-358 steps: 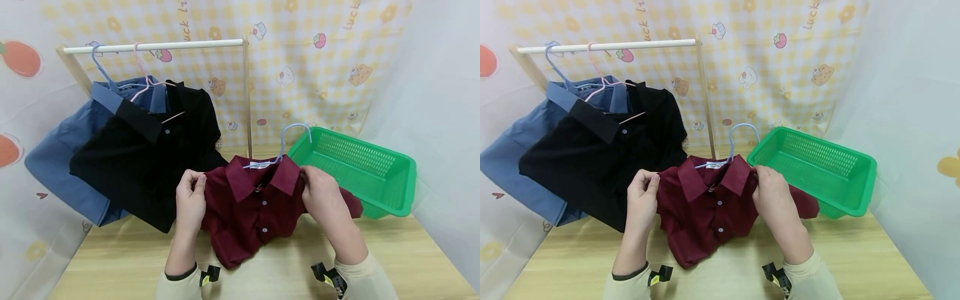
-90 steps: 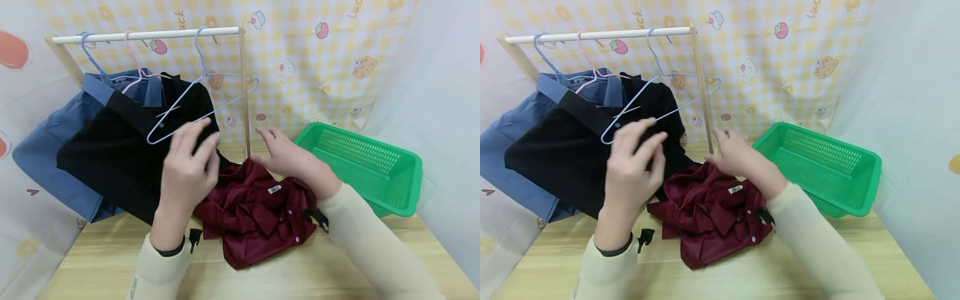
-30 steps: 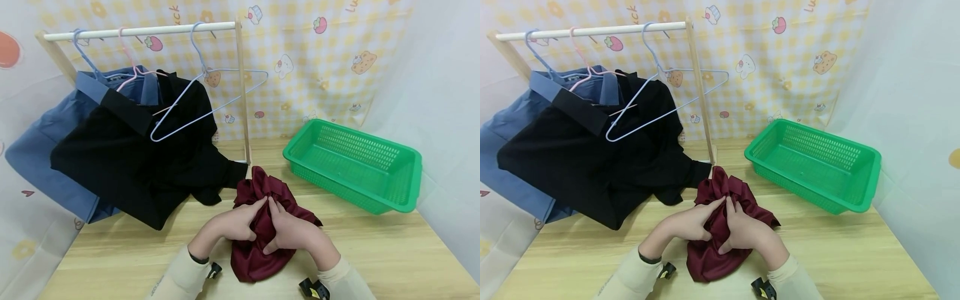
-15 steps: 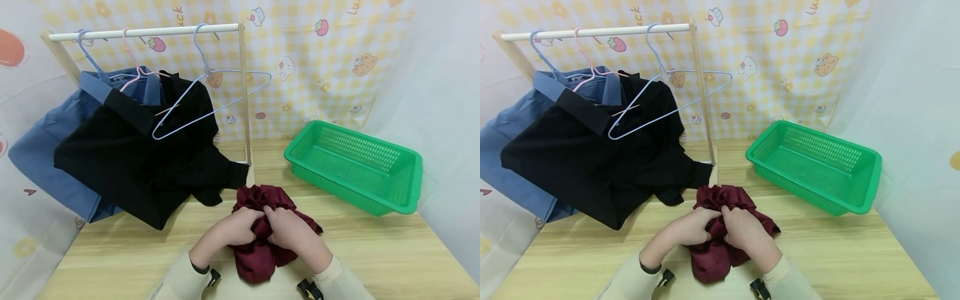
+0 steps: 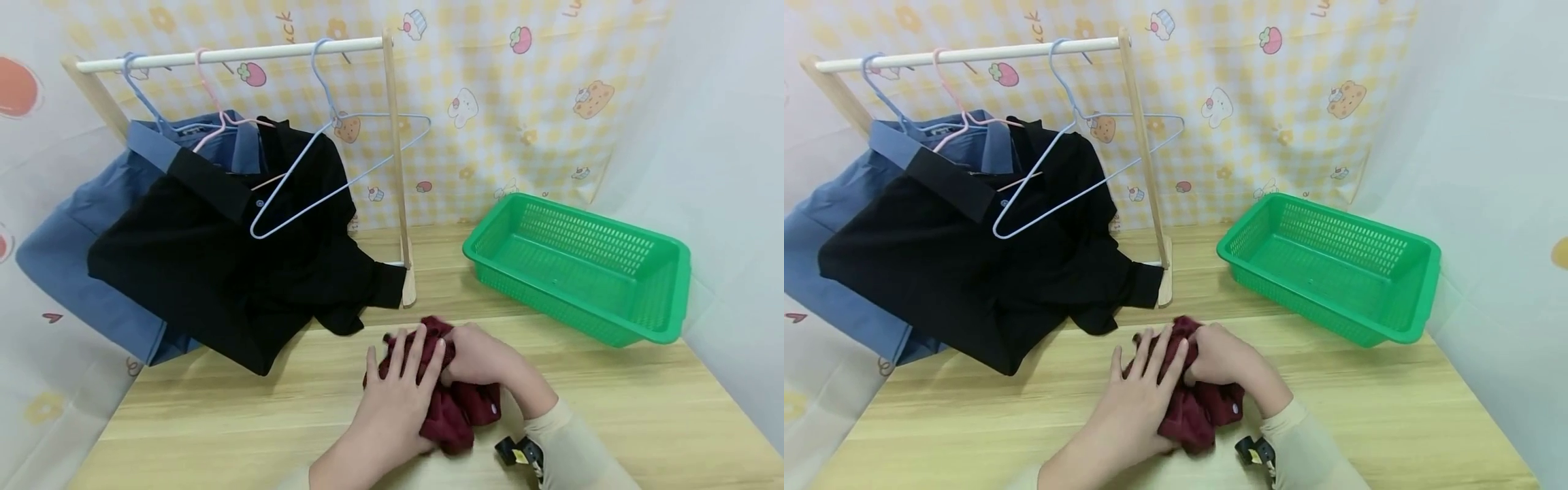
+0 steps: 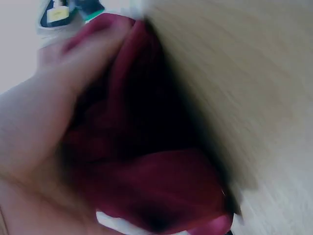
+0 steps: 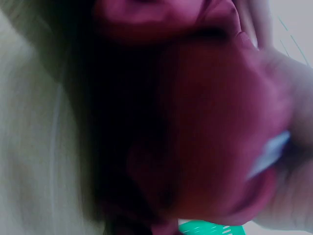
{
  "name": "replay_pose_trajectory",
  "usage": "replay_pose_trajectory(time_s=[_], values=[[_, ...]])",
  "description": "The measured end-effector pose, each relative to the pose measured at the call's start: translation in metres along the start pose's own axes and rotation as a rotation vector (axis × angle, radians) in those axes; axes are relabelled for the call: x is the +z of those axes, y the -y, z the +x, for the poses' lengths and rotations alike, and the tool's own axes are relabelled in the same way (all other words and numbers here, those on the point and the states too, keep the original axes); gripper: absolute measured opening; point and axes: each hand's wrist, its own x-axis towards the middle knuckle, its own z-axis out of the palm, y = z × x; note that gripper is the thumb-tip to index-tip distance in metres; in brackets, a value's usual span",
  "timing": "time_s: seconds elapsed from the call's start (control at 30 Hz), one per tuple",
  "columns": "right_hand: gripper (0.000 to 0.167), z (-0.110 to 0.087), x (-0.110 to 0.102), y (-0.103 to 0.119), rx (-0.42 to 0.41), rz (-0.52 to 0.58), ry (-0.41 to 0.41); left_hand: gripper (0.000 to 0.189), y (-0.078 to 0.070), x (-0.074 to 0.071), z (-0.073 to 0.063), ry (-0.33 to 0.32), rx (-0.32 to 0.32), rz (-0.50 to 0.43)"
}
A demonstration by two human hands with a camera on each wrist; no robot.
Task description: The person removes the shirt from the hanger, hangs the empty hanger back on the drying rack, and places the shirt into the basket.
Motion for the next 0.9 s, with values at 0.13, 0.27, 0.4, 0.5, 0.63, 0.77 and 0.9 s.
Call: replay_pose_trajectory(time_s=[0.13, 0.27, 0.4, 0.5, 0.63, 0.77, 0.9], values=[[0.015, 0.001, 0.0, -0.008, -0.044, 0.204, 0.213, 0.135, 0.014, 0.006, 0.019, 0.02, -0.018, -0.143], [0.013, 0.002, 0.0, -0.017, -0.047, 0.342, 0.306, 0.14, 0.029, 0.008, 0.038, 0.13, 0.069, -0.358], [0.02, 0.0, -0.003, -0.021, -0.014, 0.345, 0.275, 0.138, 0.038, 0.01, 0.052, 0.187, 0.117, -0.415], [0.049, -0.006, -0.006, -0.016, -0.004, 0.183, 0.095, 0.13, 0.042, 0.012, 0.059, 0.18, 0.088, -0.381], [0.083, -0.023, -0.004, 0.007, -0.024, -0.163, -0.082, 0.109, 0.045, 0.012, 0.066, 0.199, 0.072, -0.377], [0.098, -0.04, 0.012, 0.035, -0.044, -0.371, 0.005, 0.083, 0.046, 0.008, 0.068, 0.249, 0.13, -0.396], [0.127, -0.042, 0.033, 0.046, 0.024, -0.513, 0.005, 0.088, 0.048, 0.007, 0.069, 0.319, 0.134, -0.417]])
